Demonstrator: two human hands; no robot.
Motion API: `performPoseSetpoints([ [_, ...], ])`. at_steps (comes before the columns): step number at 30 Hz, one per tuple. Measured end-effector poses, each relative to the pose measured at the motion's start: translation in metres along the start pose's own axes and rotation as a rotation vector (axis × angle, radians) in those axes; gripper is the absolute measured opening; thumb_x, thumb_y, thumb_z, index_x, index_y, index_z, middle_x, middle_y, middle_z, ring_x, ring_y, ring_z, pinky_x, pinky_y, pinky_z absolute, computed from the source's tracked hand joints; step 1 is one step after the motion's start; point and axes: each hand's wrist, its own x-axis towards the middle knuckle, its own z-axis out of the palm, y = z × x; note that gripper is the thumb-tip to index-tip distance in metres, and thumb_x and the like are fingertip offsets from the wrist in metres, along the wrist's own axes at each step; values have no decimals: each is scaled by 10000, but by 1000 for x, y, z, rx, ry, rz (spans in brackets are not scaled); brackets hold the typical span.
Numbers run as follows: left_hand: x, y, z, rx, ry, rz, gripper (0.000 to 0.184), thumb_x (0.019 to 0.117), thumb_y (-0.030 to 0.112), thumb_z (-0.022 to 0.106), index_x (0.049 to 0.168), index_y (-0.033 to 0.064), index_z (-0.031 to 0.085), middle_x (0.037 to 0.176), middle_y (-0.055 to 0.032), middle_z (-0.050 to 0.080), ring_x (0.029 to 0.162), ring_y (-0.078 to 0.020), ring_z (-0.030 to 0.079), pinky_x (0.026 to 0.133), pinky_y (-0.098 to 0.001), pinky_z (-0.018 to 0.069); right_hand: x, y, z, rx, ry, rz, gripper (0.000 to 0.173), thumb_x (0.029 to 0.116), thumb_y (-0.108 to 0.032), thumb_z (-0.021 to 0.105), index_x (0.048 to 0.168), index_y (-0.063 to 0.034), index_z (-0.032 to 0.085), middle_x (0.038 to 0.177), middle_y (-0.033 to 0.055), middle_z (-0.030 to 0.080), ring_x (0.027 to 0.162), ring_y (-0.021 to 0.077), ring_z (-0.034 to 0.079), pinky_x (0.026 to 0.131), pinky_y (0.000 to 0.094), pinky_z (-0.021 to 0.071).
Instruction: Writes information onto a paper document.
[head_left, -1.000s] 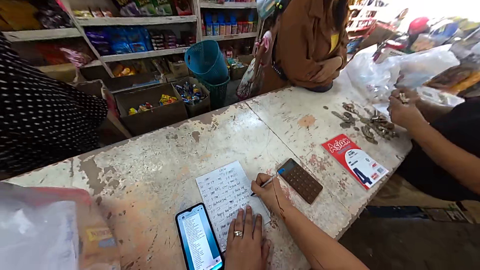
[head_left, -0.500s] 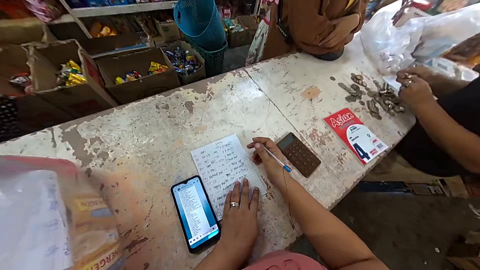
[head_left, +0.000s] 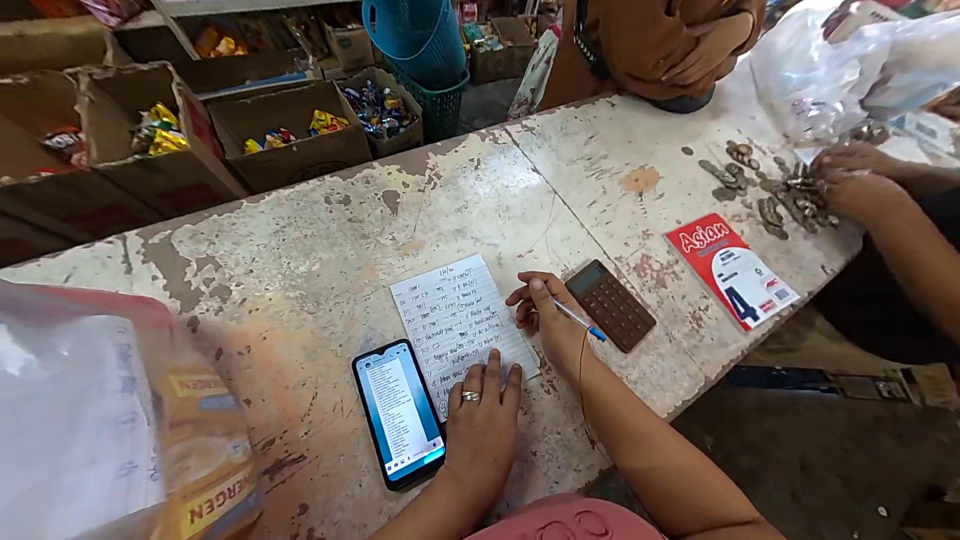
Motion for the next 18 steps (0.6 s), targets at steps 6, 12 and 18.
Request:
performPoseSetpoints([
  [6, -2, 1, 0, 25, 2, -11, 512, 857, -19, 633, 1347, 125, 668, 1443, -175, 589, 1231, -343, 638, 901, -466, 546, -1, 0, -3, -72, 11, -60, 443, 1126, -377, 296, 1381, -85, 511, 939, 5, 692, 663, 53, 599, 599, 196, 507],
  [12, -1, 0, -8, -34, -107, -24, 527, 898, -22, 599, 1409, 104, 611, 1491, -184, 542, 1295, -352, 594, 960, -479, 521, -4, 0, -3, -157, -8, -74, 492, 1123, -425, 257, 1407, -89, 477, 980, -12, 692, 688, 43, 608, 621, 211, 521],
  [18, 0, 0, -7, -24, -119, -38, 514, 927, 27, 566, 1437, 88, 584, 1491, -171, 547, 1324, -335, 572, 991, -464, 501, -1, 6, -3, -86, 15, -70, 445, 1121, -419, 274, 1382, -129, 488, 958, -38, 699, 690, 34, 628, 617, 191, 531],
])
